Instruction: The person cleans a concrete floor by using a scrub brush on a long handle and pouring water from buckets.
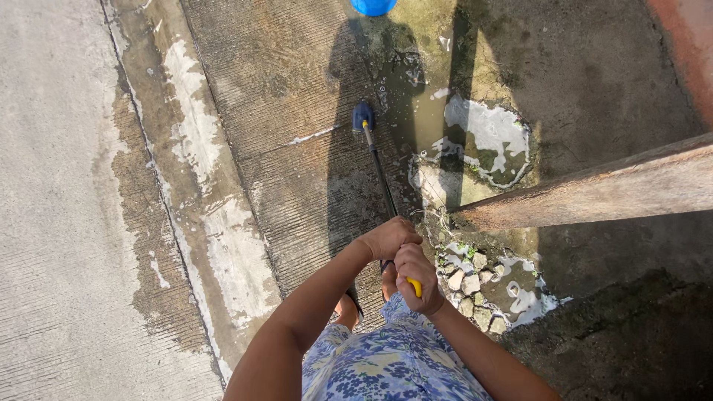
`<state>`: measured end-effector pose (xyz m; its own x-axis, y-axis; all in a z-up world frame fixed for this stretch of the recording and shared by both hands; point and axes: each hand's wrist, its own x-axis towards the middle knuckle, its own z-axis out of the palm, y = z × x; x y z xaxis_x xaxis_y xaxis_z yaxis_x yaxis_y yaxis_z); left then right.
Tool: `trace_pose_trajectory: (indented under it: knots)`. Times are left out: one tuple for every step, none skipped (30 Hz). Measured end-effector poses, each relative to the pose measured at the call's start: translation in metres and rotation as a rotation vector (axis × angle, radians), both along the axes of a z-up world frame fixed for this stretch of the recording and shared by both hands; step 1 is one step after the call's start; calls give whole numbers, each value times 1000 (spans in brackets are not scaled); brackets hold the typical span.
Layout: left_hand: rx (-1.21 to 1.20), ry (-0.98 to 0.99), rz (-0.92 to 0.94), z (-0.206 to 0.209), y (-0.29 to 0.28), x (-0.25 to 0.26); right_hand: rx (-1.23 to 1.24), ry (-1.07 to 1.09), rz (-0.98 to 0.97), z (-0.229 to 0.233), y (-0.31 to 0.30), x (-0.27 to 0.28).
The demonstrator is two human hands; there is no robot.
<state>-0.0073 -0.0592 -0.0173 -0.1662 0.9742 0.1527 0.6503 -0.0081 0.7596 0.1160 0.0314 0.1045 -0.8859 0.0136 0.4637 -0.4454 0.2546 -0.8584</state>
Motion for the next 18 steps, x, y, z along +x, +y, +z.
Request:
trace_pose_trajectory:
  knots:
    - [-4,-13,-8,-15,-4,-2,64,-16,3,-12,-3,-3]
    - [-22,46,46,-29,-4,-17,65,-16,-6,-23,-5,-7]
    - [-38,104,99,-39,-5,-26,85,-127,34,-33,-8,-12]
    - [-36,109,93,-45,-7,-29,106,-233,77,-38,-9,-16]
    - [-37,102,112,-47,-10,-31,108,-228,70,-40,-10,-17]
    - [-40,87,135,-45,-12,-28,124,-208,58,-38,-12,-12]
    - [-40,84,133,-39,-13,-23,141,-188,45,-34,-14,-9]
    - [-54,37,143,-29,-15,-14,140,-191,47,-27,-14,-4]
    - [-68,-10,153,-19,-17,-7,85,-202,37,-17,-11,3]
    - [-68,-4,160,-9,-16,-8,29,-205,33,-9,-8,1]
    - [20,-23,187,-1,-16,-8,29,-199,39,-5,-6,-7]
    - [108,-44,209,4,-16,-10,46,-168,30,-3,-4,-17]
    - [108,-40,211,5,-13,-26,62,-136,20,-3,-2,-30]
    - [123,-68,270,2,-9,-44,92,-116,30,-7,0,-47]
    - [138,-97,329,-3,-7,-58,122,-96,41,-13,2,-69]
    - [140,-96,334,-7,-3,-72,123,-140,22,-18,2,-92]
    - [122,-137,424,-10,0,-85,124,-185,3,-20,0,-106]
    - [107,-165,518,-9,-1,-100,127,-169,12,-18,-2,-115]
